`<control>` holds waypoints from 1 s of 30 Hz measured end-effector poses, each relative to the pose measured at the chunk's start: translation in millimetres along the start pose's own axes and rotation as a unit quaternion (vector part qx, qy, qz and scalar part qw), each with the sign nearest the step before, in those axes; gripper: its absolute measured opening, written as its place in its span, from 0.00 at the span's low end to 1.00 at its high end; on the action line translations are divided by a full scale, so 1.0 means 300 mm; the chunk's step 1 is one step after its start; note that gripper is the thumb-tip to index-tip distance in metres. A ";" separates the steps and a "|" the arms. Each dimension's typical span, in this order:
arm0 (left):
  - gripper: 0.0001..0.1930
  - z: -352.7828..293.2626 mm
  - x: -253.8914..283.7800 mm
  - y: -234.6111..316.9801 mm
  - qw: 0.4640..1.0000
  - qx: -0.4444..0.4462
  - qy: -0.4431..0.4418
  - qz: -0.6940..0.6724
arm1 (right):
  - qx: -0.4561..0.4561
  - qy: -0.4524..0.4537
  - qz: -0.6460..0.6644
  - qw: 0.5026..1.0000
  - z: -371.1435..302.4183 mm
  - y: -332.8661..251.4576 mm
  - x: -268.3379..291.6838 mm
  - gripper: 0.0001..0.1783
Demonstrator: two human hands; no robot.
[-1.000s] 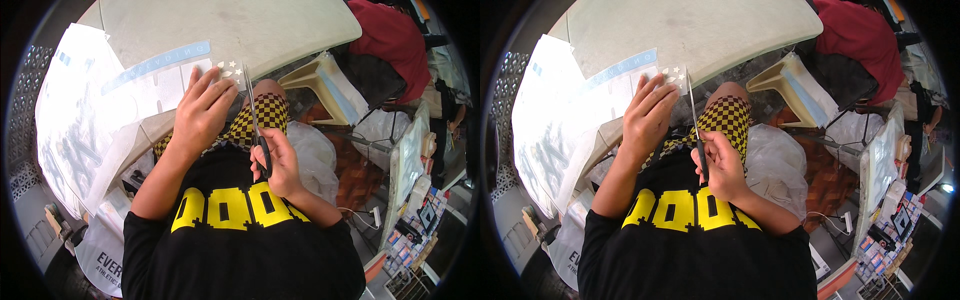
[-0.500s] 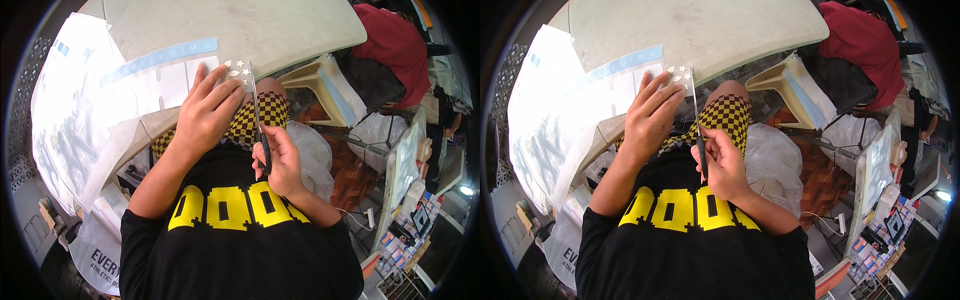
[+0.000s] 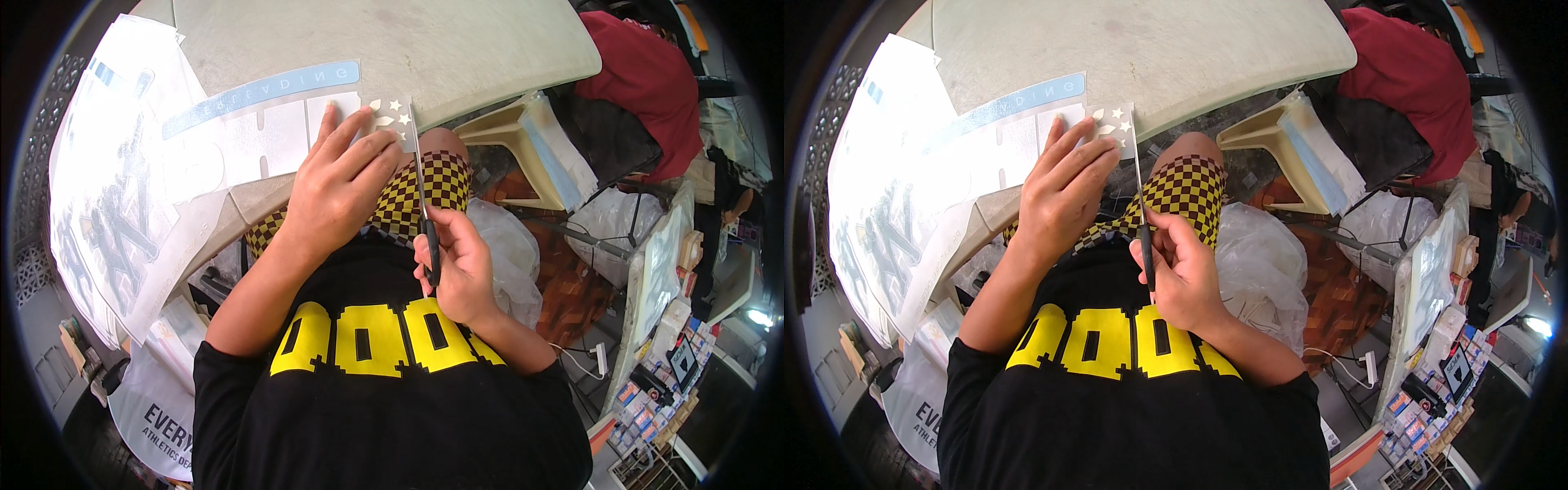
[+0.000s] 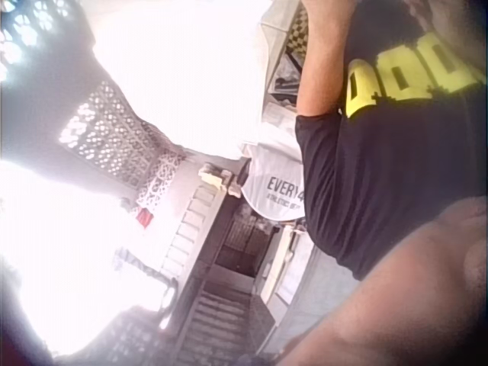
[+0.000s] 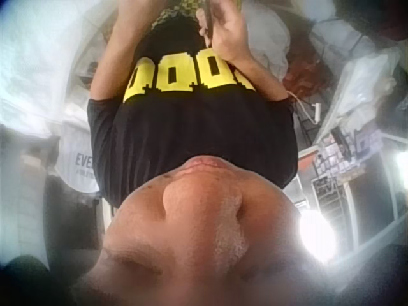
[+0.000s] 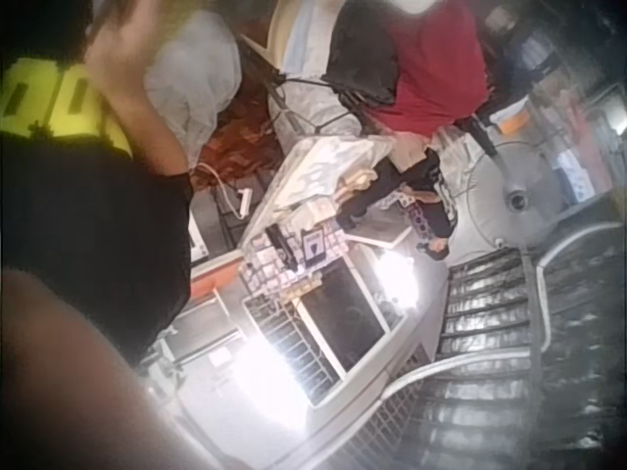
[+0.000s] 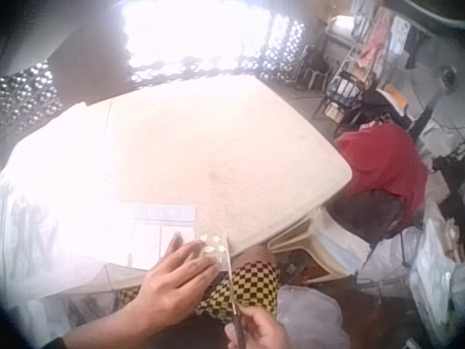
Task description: The person sits on the floor and uses scissors to cut out individual sticker designs from a large sheet. They repeatedly trim the edges of the printed figures and text, separating them from the backing material.
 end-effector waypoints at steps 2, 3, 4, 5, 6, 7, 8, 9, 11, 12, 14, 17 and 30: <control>0.15 -0.002 0.001 -0.001 1.000 -0.001 -0.001 0.000 | -0.001 0.004 -0.007 1.000 -0.001 -0.003 -0.001 0.20; 0.15 -0.001 0.002 -0.001 1.000 -0.002 -0.001 0.000 | -0.001 0.007 -0.007 1.000 0.000 -0.004 -0.003 0.20; 0.15 -0.001 0.003 0.001 1.000 -0.002 -0.001 -0.003 | -0.001 0.010 -0.007 1.000 0.001 -0.005 -0.004 0.19; 0.15 -0.002 0.005 0.004 1.000 -0.002 0.000 -0.006 | 0.006 0.006 0.000 1.000 0.011 -0.009 -0.004 0.19; 0.15 -0.003 0.008 0.006 1.000 -0.002 -0.001 -0.008 | 0.012 0.003 0.008 1.000 0.028 -0.015 -0.004 0.19; 0.15 -0.005 0.009 0.006 1.000 0.000 -0.001 -0.008 | 0.018 -0.001 0.015 1.000 0.038 -0.020 -0.005 0.19; 0.15 -0.010 0.010 0.005 1.000 0.001 -0.002 -0.008 | 0.017 0.001 0.013 1.000 0.039 -0.022 -0.008 0.19; 0.15 -0.010 0.012 0.004 1.000 0.002 -0.002 -0.007 | 0.017 0.003 0.011 1.000 0.043 -0.025 -0.010 0.19; 0.14 -0.002 0.023 0.008 1.000 0.011 0.000 -0.004 | 0.008 0.004 0.000 1.000 0.048 -0.026 -0.007 0.19; 0.14 0.004 0.032 0.011 1.000 0.015 0.001 -0.002 | 0.001 0.004 -0.009 1.000 0.049 -0.022 0.003 0.19; 0.15 0.019 0.072 0.035 0.995 0.084 -0.012 0.056 | -0.028 -0.001 0.008 1.000 0.047 -0.034 0.023 0.20; 0.17 -0.019 0.119 0.013 0.987 0.122 -0.034 0.100 | 0.079 0.036 0.024 0.996 0.091 -0.016 0.078 0.29; 0.02 0.052 0.330 0.150 0.970 -0.035 0.145 -0.192 | 0.194 -0.034 0.159 0.967 0.282 -0.142 0.176 0.30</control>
Point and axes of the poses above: each hand's wrist, its own z-axis towards the middle knuckle, its own x-axis out of the back of the hand, y = z × x, the point moved 2 cm from there along z, towards the middle knuckle, and after that the axes turned 6 degrees about -x, right-handed, at the moved point
